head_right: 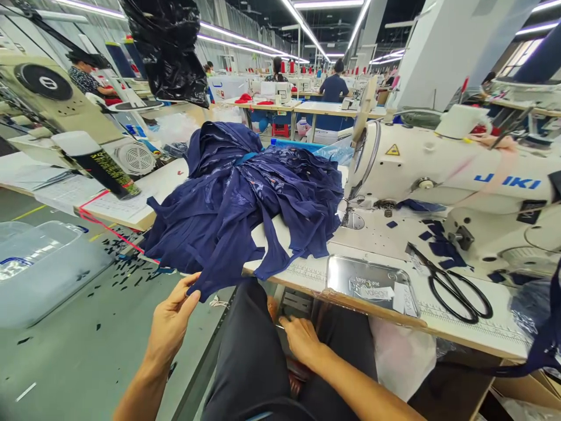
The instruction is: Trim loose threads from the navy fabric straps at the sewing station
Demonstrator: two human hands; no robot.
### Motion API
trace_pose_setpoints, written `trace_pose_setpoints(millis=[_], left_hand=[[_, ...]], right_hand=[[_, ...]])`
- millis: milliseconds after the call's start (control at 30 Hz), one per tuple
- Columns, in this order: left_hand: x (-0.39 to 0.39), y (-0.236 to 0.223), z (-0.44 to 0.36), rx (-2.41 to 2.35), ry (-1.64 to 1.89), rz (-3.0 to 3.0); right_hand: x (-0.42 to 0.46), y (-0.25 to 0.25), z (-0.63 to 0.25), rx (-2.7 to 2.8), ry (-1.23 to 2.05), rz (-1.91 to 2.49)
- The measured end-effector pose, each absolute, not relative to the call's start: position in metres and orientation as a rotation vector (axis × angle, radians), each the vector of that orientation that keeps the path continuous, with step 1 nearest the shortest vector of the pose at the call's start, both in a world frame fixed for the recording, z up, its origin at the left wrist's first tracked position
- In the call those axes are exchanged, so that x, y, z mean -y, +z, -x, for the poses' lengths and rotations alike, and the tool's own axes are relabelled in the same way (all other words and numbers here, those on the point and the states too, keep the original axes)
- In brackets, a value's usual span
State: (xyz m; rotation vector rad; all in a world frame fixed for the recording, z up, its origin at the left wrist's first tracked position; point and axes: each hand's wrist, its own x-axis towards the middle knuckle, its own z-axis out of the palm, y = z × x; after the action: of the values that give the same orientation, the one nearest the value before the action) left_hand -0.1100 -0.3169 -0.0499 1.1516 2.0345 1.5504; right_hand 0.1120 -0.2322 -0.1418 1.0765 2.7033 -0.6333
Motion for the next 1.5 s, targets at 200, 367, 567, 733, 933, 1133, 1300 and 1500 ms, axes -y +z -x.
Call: trace_pose_setpoints(millis=[200, 367, 567, 733, 933, 1133, 1300, 1500], left_hand=[[0.326, -0.05, 0.092, -2.016, 1.495, -1.121], [0.323, -0.05, 0.052, -1.804, 1.357, -1.205], [0.272, -0.03, 0.007, -1.74, 1.414, -1.434], [0.208, 0.007, -0.031, -1.529, 1.362, -1.778], [0.203, 0.002, -0.014, -1.497, 1.49, -1.998], [0.246, -0.034, 0.053, -1.911, 1.347, -2.504], [0.241, -0.035, 0.064, -2.051, 1.168, -2.479], [0.225, -0.009, 0.052, -1.778, 1.355, -1.455]], right_hand=[[0.235, -0.148, -0.119, -2.632, -0.75, -1.101], [0.24, -0.15, -0.118, -2.59, -1.148, -0.948], [0.241, -0.151, -0.125, -2.596, -1.173, -1.053], [0.237, -0.144, -0.137, -2.599, -1.21, -1.093], [0.246, -0.127, -0.163, -2.612, -0.785, -1.261], [0.253, -0.115, -0.179, -2.67, -0.661, -1.168], [0.257, -0.083, -0.161, -2.962, -0.757, -1.089], [0.247, -0.04, -0.14, -3.45, -0.784, -1.058]])
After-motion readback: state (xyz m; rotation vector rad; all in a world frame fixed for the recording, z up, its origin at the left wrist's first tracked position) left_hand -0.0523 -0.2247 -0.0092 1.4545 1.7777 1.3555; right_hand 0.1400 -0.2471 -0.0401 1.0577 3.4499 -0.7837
